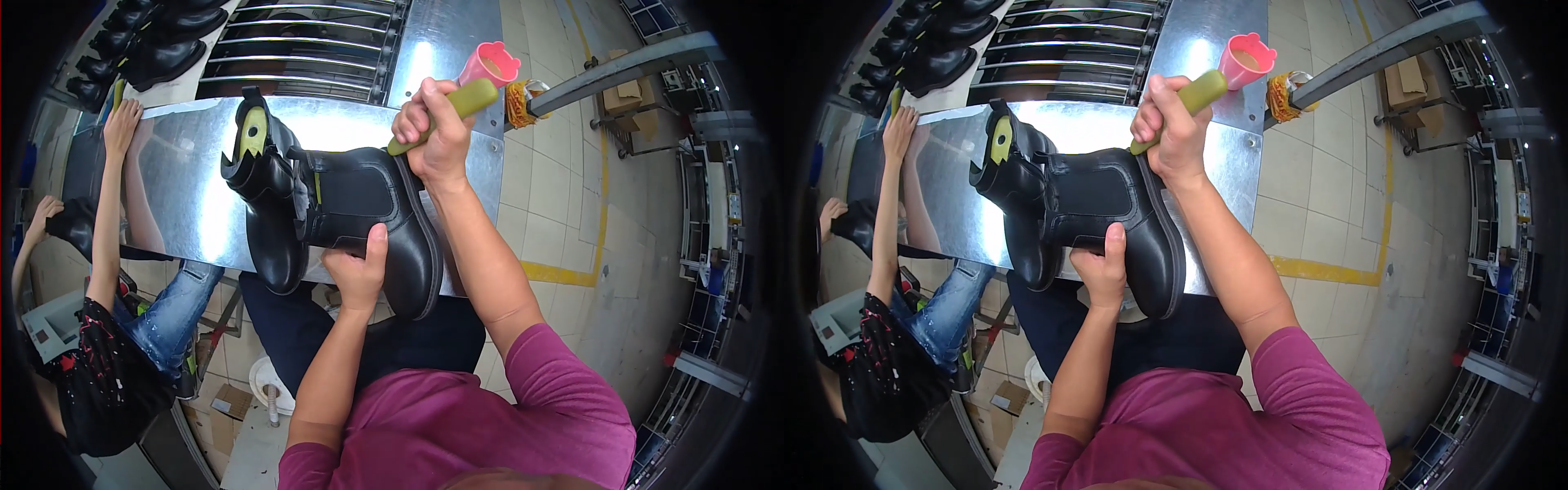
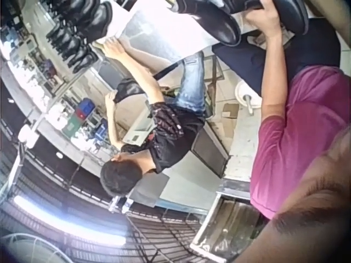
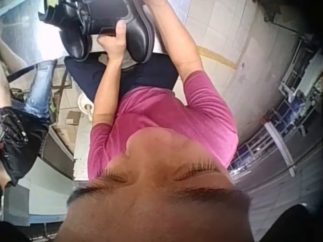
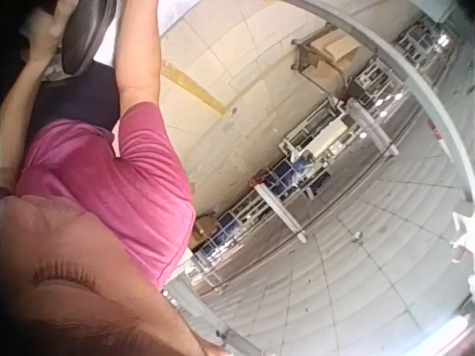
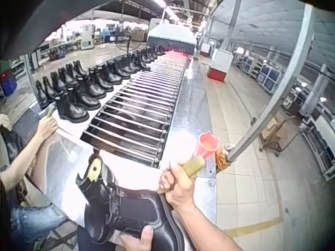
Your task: The recorder uses a green polishing block to rub and finish the surface of black leather boots at an assembly line.
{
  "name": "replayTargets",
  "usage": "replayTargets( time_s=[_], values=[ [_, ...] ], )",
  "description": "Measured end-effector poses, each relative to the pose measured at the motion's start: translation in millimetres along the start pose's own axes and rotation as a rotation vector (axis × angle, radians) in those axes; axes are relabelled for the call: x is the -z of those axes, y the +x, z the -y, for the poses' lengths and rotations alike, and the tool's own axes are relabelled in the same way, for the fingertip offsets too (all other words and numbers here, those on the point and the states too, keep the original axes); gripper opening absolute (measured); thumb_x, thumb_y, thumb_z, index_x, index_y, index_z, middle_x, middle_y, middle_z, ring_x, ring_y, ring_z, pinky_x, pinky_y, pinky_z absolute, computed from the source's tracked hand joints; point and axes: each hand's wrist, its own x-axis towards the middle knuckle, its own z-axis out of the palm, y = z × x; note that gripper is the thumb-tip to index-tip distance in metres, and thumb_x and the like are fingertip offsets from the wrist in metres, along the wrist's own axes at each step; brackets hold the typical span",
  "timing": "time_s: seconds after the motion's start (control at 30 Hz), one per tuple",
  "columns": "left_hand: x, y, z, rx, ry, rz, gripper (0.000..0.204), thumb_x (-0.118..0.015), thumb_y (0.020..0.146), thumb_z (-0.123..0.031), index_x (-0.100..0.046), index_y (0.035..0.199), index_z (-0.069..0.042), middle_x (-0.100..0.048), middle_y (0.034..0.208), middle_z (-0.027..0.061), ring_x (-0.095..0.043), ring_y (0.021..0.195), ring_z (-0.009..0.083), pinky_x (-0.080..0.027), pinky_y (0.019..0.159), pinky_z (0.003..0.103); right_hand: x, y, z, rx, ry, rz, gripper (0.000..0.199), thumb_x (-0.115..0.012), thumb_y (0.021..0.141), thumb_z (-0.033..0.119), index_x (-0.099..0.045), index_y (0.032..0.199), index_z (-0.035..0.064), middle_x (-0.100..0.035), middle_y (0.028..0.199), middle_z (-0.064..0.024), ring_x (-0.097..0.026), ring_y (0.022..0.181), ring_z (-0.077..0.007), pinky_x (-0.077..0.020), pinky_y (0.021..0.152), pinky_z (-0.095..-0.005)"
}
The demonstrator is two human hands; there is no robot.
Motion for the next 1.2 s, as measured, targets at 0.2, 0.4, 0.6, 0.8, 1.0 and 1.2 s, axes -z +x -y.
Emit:
replayTargets(
  time_s=[0.2,0.4,0.6,0.8,1.0,1.2],
  values=[
    [-2,0,-2,0.015,0.03,-0.005,0.027,-0.078,0.087,-0.019,-0.073,0.098,0.005,-0.076,0.089,0.0136,-0.073,0.079,0.0254,-0.056,0.075,0.037,15,-25,13,-0.005,0.081,0.062,0.023,-0.063,0.1,0.021,-0.055,0.084,0.0079,-0.039,0.055,0.0007,-0.039,0.042,-0.0126,-0.0363,0.044,-0.0293],
    [-4,2,-5,-0.025,0.034,-0.026,0.025,-0.078,0.088,-0.02,-0.073,0.091,0.005,-0.076,0.084,0.0136,-0.074,0.075,0.0258,-0.055,0.072,0.037,24,-48,23,-0.103,0.041,0.101,0.026,-0.055,0.104,0.026,-0.057,0.083,0.0105,-0.038,0.055,0.0039,-0.037,0.042,-0.0097,-0.0329,0.043,-0.0278],
    [-10,2,-3,-0.097,-0.001,-0.059,0.026,-0.077,0.088,-0.021,-0.074,0.089,0.004,-0.076,0.081,0.0138,-0.073,0.071,0.0259,-0.054,0.07,0.036,30,-58,25,-0.133,0.076,0.062,0.027,-0.053,0.105,0.026,-0.057,0.084,0.0093,-0.038,0.054,0.0042,-0.036,0.041,-0.0095,-0.0322,0.041,-0.0273],
    [-8,-1,-3,-0.089,0.058,-0.012,0.026,-0.077,0.088,-0.022,-0.074,0.088,0.004,-0.076,0.08,0.0137,-0.072,0.07,0.0256,-0.054,0.068,0.036,41,-54,22,-0.094,0.154,0.117,0.028,-0.051,0.105,0.026,-0.058,0.084,0.0085,-0.038,0.053,0.0047,-0.036,0.04,-0.0093,-0.0333,0.041,-0.0268],
    [-7,-3,-4,-0.086,0.056,-0.001,0.026,-0.077,0.089,-0.022,-0.075,0.087,0.003,-0.075,0.079,0.0135,-0.072,0.069,0.0253,-0.054,0.068,0.036,37,-64,28,-0.103,0.034,0.162,0.027,-0.049,0.106,0.025,-0.059,0.087,0.0077,-0.038,0.054,0.0043,-0.036,0.04,-0.0094,-0.0329,0.04,-0.0272],
    [-11,-2,-3,-0.124,0.012,-0.042,0.028,-0.079,0.088,-0.026,-0.073,0.092,0.001,-0.074,0.081,0.012,-0.072,0.072,0.0251,-0.055,0.069,0.036,37,-109,45,-0.022,-0.087,0.188,0.024,-0.048,0.106,0.022,-0.056,0.092,0.0048,-0.037,0.056,0.0027,-0.033,0.041,-0.0089,-0.0321,0.04,-0.0276]
  ],
)
